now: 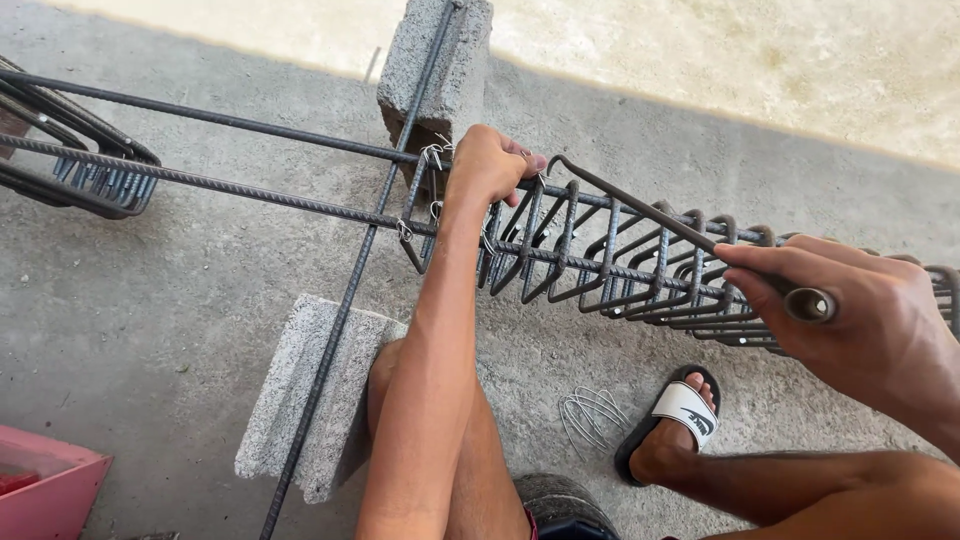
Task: Tying rebar intersections together using wire and a manual twisting tool
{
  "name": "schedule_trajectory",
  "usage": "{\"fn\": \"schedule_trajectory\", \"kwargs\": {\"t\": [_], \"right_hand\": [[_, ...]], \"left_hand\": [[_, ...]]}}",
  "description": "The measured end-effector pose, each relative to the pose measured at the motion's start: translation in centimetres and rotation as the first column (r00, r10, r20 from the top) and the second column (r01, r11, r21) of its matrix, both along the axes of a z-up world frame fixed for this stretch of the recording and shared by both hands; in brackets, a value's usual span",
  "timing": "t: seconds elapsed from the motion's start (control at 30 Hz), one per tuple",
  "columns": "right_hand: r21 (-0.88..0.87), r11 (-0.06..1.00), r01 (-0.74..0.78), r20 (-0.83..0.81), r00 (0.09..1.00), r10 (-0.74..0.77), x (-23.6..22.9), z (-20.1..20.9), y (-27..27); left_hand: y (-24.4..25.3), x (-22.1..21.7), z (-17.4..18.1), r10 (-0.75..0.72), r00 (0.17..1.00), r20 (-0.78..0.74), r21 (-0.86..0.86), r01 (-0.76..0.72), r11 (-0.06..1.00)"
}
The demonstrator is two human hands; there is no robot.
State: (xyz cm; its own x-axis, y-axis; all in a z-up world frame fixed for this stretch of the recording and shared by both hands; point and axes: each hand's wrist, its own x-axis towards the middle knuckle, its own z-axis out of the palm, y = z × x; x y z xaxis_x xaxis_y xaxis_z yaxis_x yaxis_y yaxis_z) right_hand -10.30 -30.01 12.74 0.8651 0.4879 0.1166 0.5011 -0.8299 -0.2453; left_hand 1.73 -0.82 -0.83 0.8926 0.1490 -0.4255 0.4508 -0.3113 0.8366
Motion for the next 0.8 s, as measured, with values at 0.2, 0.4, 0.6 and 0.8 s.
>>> {"fn": "schedule_trajectory", "kwargs": {"t": [0.2,0.4,0.6,0.8], "right_hand": [[0.046,0.997,0.057,-0.103,0.993,-0.052,-0.1,1.5,1.1],[-0.163,0.955,0.248,-0.402,0.867,-0.294,1.0,4.1,2.5],[-0.394,0.919,0.017,-0.234,0.965,-0.119,2.5,5.6,3.3],[-0.663,0.744,-0.081,-0.218,0.972,-0.089,5.6,8.1,5.6]], "left_hand": [[-0.1,0.3,-0.5,0.022,1.000,0.006,-0.002,-0.022,1.000],[-0.3,0.6,-0.8,0.068,0.998,0.014,0.022,-0.068,0.997],[-0.4,1.0,-1.4,0.030,0.999,0.018,0.051,-0.031,0.998],[-0.3,1.4,-2.1,0.026,0.999,0.025,0.075,-0.028,0.997]]}}
